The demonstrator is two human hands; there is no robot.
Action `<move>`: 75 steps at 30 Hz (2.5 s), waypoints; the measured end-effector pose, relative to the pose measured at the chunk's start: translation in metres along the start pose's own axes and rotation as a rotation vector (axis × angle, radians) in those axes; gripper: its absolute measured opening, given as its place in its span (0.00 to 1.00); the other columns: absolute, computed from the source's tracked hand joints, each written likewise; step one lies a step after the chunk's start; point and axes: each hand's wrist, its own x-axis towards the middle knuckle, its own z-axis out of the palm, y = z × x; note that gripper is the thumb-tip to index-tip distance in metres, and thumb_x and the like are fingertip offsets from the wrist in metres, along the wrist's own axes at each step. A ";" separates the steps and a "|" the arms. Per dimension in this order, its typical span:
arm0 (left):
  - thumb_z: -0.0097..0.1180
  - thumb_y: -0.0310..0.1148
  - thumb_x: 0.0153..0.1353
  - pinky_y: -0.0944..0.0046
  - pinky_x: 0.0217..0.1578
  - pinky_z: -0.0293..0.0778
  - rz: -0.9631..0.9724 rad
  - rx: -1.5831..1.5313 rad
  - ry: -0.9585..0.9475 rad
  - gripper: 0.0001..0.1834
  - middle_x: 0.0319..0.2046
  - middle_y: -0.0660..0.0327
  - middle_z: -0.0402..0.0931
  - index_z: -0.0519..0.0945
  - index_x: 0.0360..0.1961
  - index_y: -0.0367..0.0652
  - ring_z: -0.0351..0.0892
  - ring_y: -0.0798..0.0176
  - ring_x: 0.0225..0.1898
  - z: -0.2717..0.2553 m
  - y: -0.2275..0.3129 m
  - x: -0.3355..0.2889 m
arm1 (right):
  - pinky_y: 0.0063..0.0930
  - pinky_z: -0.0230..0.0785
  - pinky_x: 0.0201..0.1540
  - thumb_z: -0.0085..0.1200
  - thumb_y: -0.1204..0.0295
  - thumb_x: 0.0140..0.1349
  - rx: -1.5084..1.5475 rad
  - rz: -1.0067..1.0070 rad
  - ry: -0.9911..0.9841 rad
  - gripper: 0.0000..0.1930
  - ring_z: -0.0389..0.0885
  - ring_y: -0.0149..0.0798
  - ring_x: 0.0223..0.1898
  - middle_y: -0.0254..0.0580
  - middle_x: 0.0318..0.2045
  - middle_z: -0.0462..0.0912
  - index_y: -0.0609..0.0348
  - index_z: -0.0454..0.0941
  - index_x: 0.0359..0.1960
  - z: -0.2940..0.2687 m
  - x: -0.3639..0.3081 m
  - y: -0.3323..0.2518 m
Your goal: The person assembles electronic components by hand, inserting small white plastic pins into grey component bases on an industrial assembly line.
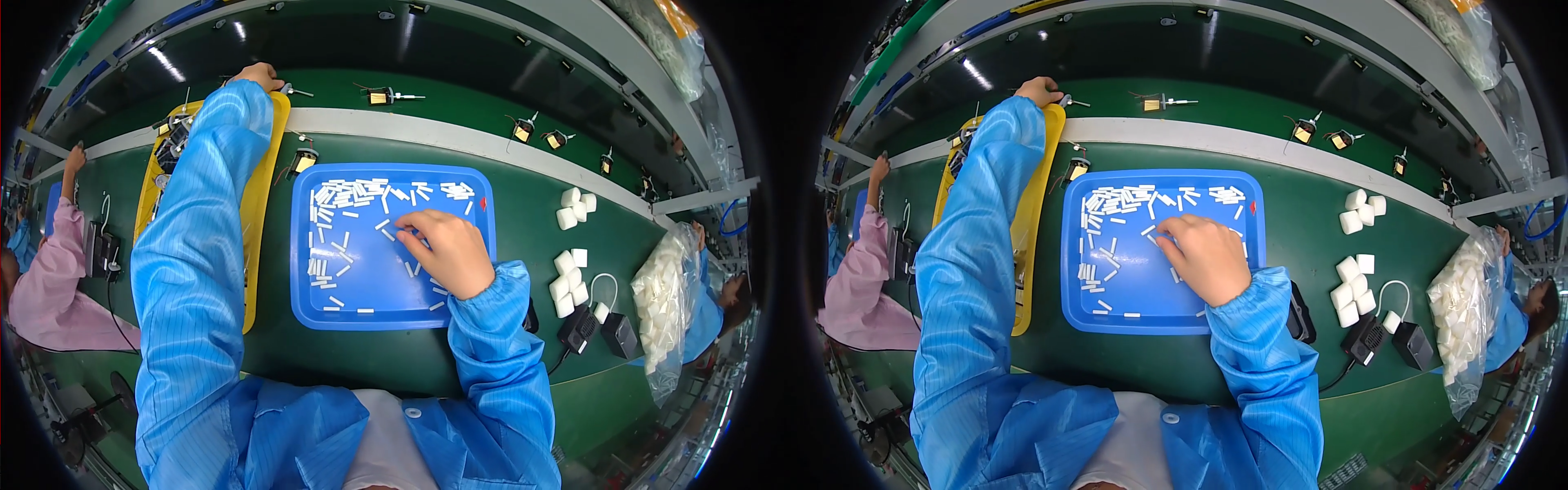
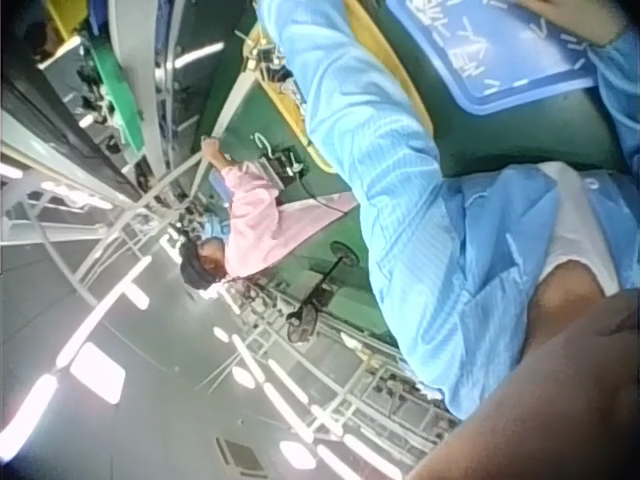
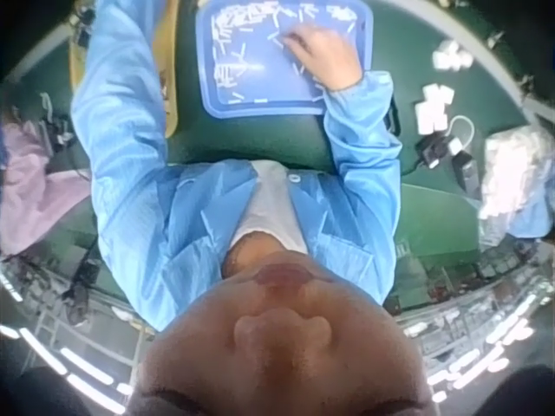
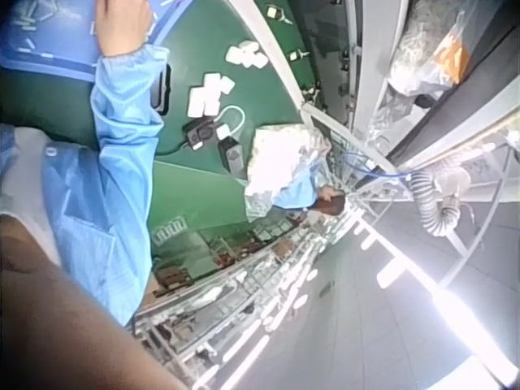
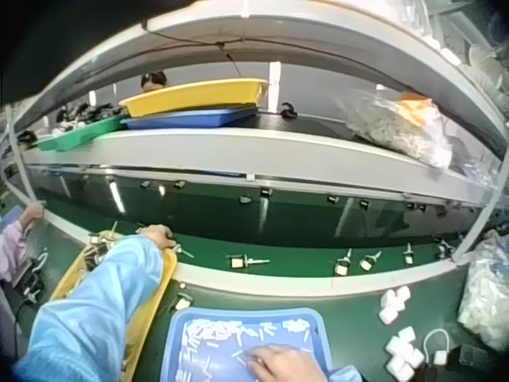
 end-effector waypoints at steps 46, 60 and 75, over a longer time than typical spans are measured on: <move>0.49 0.41 0.65 0.81 0.11 0.56 0.572 -1.348 -1.150 0.20 0.13 0.67 0.66 0.69 0.48 0.34 0.63 0.79 0.10 0.005 0.025 -0.295 | 0.21 0.76 0.32 0.57 0.78 0.58 0.844 -0.108 0.410 0.06 0.82 0.34 0.35 0.43 0.36 0.81 0.63 0.79 0.38 -0.060 -0.028 -0.044; 0.49 0.40 0.65 0.77 0.12 0.56 0.537 -1.302 -1.221 0.20 0.18 0.67 0.67 0.69 0.48 0.33 0.63 0.77 0.12 0.011 0.026 -0.288 | 0.21 0.76 0.32 0.58 0.78 0.57 0.840 -0.047 0.224 0.05 0.81 0.31 0.33 0.40 0.32 0.82 0.64 0.79 0.35 -0.046 -0.021 -0.047; 0.50 0.39 0.64 0.77 0.15 0.58 0.515 -1.149 -1.222 0.17 0.16 0.64 0.68 0.73 0.43 0.34 0.62 0.77 0.11 0.015 0.061 -0.264 | 0.23 0.72 0.27 0.60 0.76 0.55 0.473 -0.165 0.260 0.05 0.80 0.35 0.26 0.40 0.26 0.81 0.63 0.78 0.31 -0.038 -0.008 -0.025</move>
